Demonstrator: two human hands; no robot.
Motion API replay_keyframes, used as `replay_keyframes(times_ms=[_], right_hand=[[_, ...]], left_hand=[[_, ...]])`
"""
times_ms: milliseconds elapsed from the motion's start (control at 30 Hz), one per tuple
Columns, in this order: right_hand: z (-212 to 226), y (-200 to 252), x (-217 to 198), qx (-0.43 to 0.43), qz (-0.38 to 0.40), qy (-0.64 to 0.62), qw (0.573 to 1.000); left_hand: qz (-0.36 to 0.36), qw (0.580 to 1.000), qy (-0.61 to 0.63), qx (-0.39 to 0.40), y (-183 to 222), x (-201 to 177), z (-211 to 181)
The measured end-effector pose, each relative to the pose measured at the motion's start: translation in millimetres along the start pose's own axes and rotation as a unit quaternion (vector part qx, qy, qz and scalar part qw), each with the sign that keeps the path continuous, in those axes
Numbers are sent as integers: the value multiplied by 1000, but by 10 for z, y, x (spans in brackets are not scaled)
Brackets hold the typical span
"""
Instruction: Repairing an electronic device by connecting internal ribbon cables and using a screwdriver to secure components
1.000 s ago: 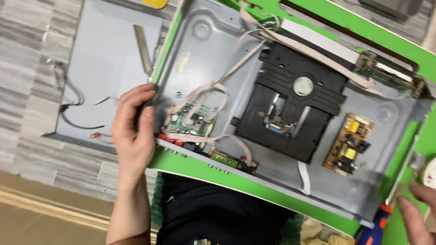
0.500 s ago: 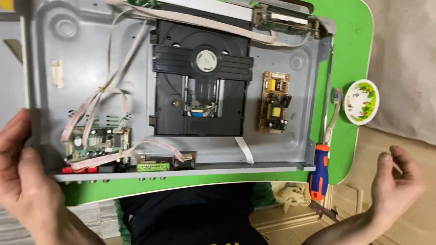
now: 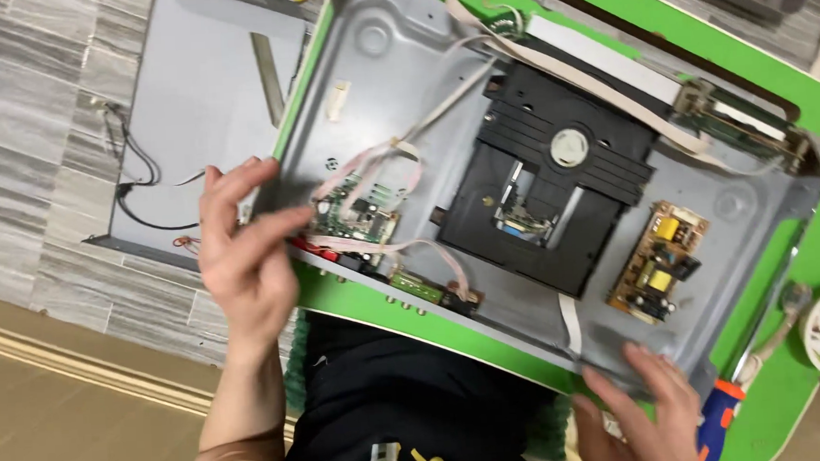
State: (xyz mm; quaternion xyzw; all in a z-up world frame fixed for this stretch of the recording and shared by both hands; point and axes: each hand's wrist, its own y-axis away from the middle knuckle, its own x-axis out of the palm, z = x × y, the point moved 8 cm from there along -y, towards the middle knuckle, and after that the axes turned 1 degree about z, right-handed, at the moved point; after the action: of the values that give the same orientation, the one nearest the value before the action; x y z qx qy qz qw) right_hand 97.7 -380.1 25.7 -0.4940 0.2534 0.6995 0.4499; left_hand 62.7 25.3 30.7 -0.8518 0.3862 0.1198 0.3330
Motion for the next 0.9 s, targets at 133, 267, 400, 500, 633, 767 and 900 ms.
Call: replay_keyframes(times_ms=[133,267,400,500,633,767,900], right_hand=[[268,-335,189,-89,-62,-31,994],[704,-599,447,-123,-3,-20,992],[1156,-910,534,-141,49,-47,988],[1331,-1027,577,-158,62,-41,985],[1362,-1057,547,-208,21,-57,976],[1303,-1006,606,-220,19,-33,975],[1275,-961,604,-243,5,-51,969]], left_hand=[[7,995,-70,69,59,44,-80],[18,984,-130,119,25,84,-244],[27,986,-131,104,-7,96,-250],[20,989,-107,105,11,96,-204],[25,990,-96,101,53,146,-167],[-4,993,-69,96,78,200,-139],[9,990,-76,118,131,250,-252]])
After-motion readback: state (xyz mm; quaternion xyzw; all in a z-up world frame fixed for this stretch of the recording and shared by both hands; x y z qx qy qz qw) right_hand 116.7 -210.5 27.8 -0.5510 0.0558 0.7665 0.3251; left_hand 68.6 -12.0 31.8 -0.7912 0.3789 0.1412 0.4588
